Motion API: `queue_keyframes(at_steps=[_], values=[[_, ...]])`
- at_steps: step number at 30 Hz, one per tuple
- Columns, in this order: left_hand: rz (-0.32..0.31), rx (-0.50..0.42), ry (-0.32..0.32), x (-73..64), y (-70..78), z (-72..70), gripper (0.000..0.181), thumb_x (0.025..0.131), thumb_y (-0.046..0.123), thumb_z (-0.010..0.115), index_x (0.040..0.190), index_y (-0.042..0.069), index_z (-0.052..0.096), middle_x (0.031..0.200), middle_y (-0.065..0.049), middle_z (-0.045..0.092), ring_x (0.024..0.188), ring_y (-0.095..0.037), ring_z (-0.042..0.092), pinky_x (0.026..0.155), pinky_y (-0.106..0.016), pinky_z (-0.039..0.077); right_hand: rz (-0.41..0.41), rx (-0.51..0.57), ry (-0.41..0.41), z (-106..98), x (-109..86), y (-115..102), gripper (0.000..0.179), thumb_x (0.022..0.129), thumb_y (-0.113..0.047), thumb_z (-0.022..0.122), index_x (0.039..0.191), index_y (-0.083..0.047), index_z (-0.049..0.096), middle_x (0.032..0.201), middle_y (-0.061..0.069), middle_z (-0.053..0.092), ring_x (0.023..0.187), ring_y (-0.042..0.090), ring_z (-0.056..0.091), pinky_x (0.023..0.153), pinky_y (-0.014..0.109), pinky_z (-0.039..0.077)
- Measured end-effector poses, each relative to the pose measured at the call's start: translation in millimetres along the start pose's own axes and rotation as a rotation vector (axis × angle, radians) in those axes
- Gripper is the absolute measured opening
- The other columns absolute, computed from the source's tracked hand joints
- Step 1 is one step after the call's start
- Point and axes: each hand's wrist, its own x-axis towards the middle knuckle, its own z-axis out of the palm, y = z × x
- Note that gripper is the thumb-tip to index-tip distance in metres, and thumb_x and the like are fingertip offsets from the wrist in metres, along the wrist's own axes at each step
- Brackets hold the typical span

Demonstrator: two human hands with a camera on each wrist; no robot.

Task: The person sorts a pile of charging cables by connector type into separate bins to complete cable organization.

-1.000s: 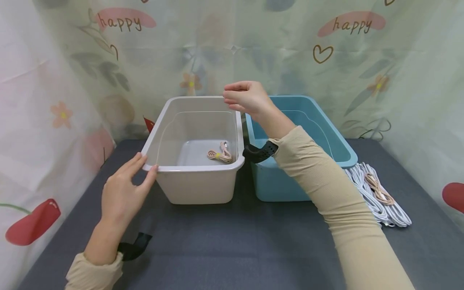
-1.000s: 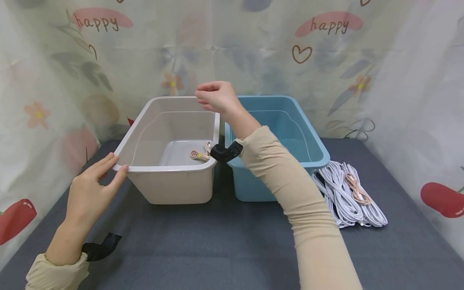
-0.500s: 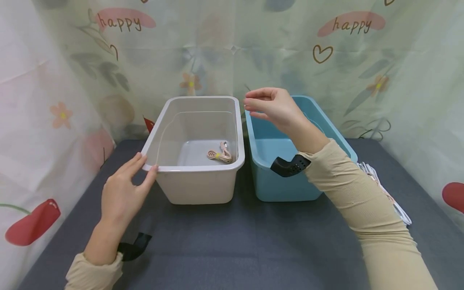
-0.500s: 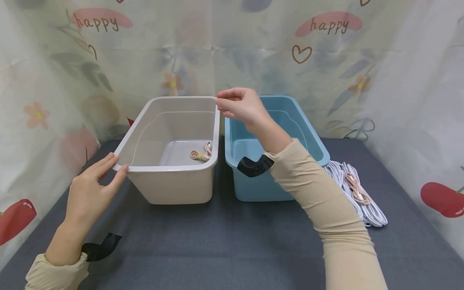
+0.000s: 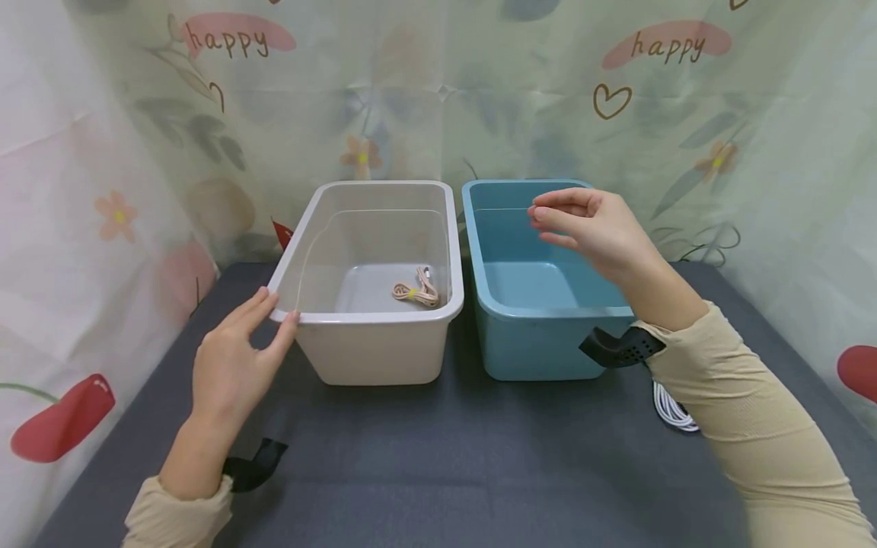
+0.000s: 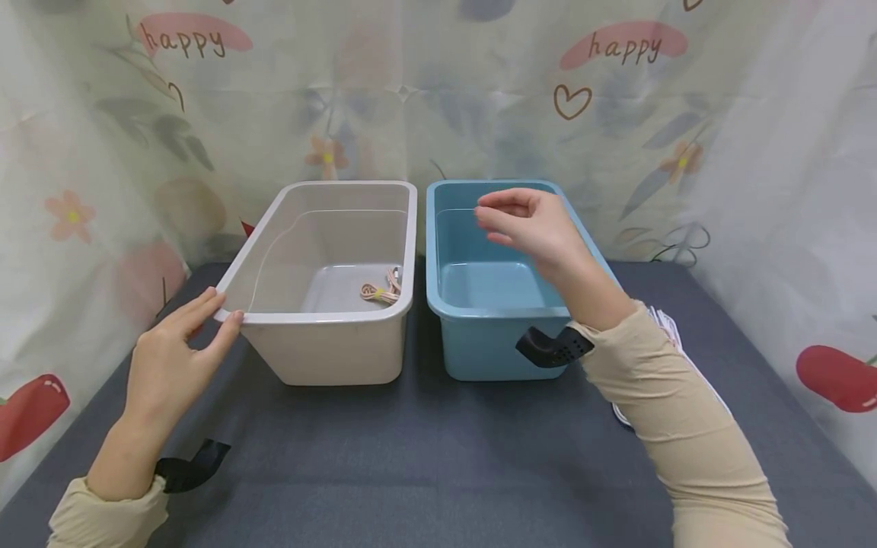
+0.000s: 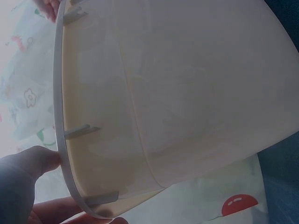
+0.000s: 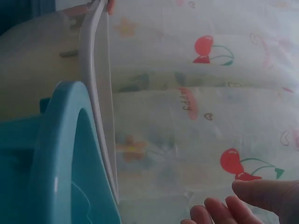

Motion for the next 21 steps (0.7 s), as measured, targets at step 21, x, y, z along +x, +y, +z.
queue_keyframes(at_steps=[21], values=[[-0.011, 0.002, -0.009, 0.1, -0.3, 0.1, 0.046, 0.088, 0.031, 0.062, 0.127, 0.007, 0.058, 0.134, -0.014, 0.054, 0.122, -0.039, 0.052, 0.094, -0.058, 0.045, -0.033, 0.262, 0.171, -91.1, -61.9, 53.1, 0.016, 0.086, -0.002, 0.063, 0.098, -0.01, 0.07, 0.092, -0.003, 0.073, 0.085, 0.009, 0.07, 0.076, 0.019, 0.056]])
